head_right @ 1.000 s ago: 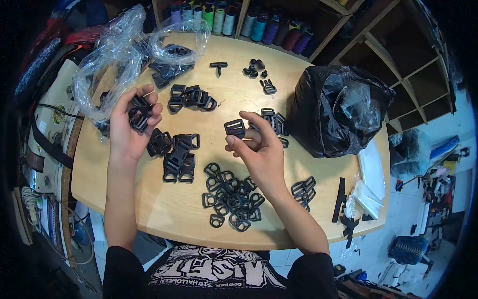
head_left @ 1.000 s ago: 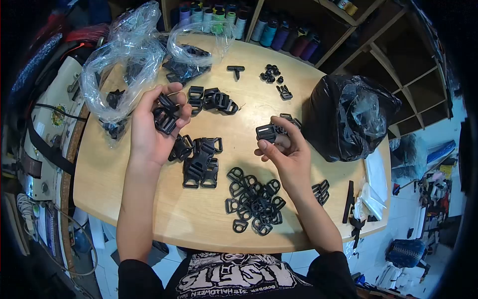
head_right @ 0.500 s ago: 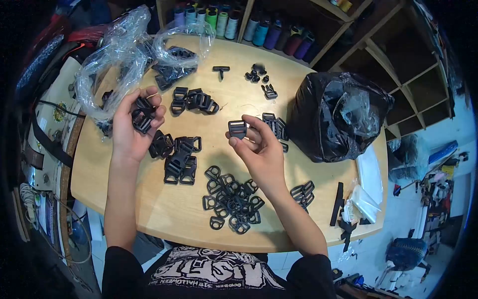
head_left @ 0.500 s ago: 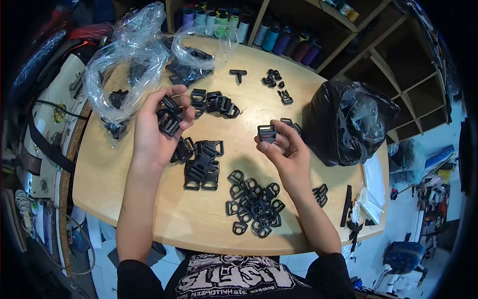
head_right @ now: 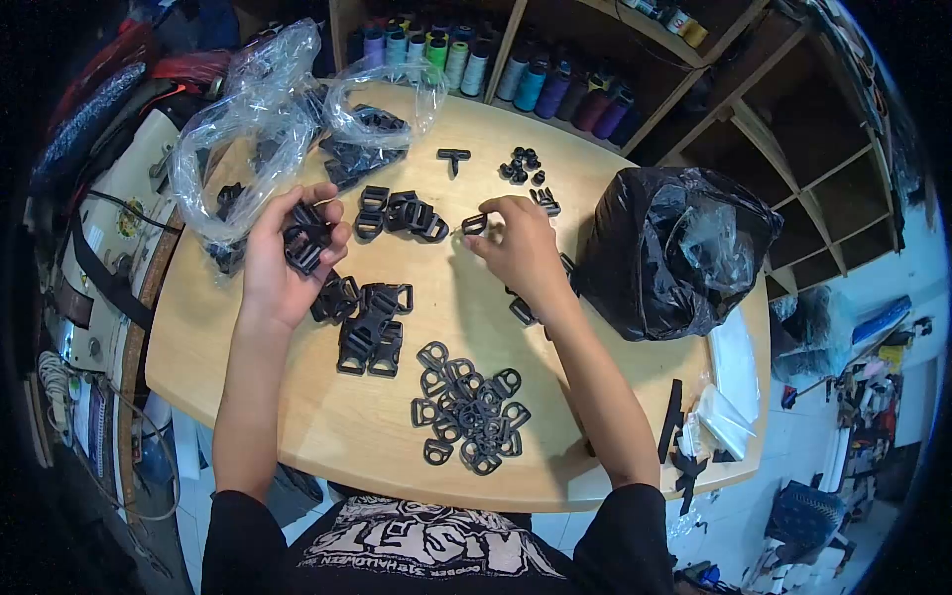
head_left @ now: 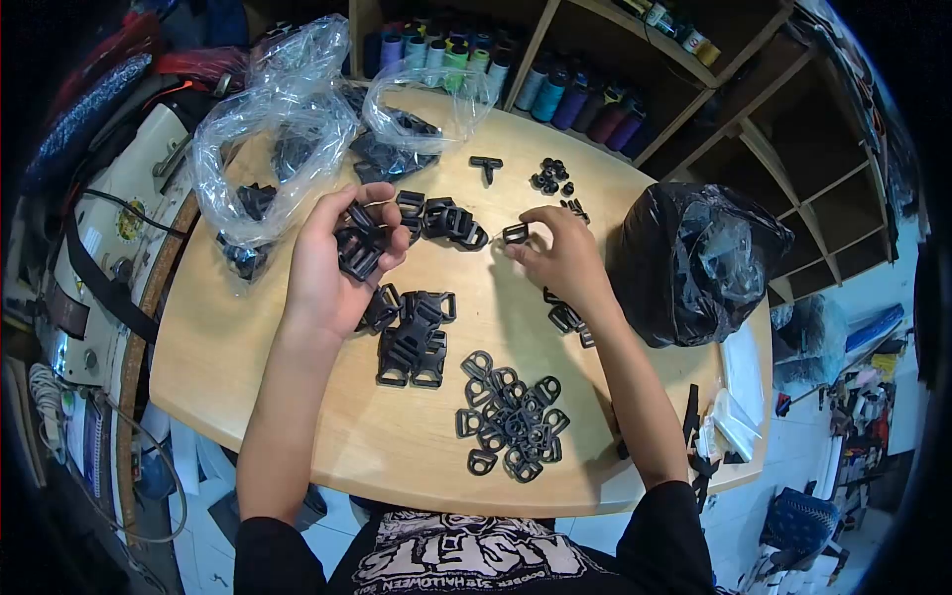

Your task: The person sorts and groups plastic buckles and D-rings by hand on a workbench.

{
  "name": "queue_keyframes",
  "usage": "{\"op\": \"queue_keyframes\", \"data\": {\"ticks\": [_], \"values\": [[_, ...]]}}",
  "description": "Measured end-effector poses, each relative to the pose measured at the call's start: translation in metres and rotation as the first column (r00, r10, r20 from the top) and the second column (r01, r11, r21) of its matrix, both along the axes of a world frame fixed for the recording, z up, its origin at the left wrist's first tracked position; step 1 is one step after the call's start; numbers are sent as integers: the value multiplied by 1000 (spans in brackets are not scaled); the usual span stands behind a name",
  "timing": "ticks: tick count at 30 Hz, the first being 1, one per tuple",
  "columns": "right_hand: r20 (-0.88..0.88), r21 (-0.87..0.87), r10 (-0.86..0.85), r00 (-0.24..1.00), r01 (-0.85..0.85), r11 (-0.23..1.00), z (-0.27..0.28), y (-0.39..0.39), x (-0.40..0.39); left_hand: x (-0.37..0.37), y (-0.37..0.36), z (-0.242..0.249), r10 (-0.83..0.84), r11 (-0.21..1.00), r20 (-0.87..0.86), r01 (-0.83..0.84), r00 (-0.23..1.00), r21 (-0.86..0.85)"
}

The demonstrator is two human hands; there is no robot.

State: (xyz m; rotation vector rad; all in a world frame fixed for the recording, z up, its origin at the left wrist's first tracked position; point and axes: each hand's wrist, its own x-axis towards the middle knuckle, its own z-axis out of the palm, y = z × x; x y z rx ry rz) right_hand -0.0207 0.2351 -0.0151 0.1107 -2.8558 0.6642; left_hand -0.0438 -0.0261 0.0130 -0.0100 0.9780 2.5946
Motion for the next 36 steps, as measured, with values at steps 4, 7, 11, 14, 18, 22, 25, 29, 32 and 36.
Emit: {"op": "queue_keyframes", "data": {"ticks": [4, 7, 11, 14, 18, 22, 25, 29, 32, 36], "values": [[60, -432, -54, 997, 74, 899, 13, -1, 23, 0, -2, -1, 1, 1000, -7, -1, 1000, -30], [152, -723, 11, 988, 104, 683, 33, 14, 57, 3, 1, -1, -83, 996, -3, 83, 997, 25], [141, -717, -28, 990, 121, 687, 47, 48, 108, 11, 9, 3, -173, 984, 23, 172, 985, 45], [261, -662, -64, 963, 227, 714, 44, 66, 139, 22, 20, 20, -109, 994, 123, 107, 986, 23], [290, -688, -41, 956, 238, 686, 32, 69, 161, 9, -4, 15, -150, 988, -16, 150, 989, 36], [276, -542, -144, 950, 278, 793, 26, 72, 173, 6, -19, 22, 1, 978, -189, -40, 982, -204], [263, -563, -197, 944, 316, 764, 15, 72, 172, 4, -23, 22, -39, 993, -166, 20, 985, -114], [201, -587, -79, 976, 185, 789, 19, 47, 152, -2, -34, 19, -135, 988, -205, 148, 970, 53], [166, -458, 149, 975, -57, 887, 34, 12, 125, 2, -28, 26, -152, 963, -143, 179, 978, 200], [40, -423, 592, 805, -523, 740, 45, -68, 89, 5, -26, 32, -83, 972, -57, 94, 995, 216]]}}
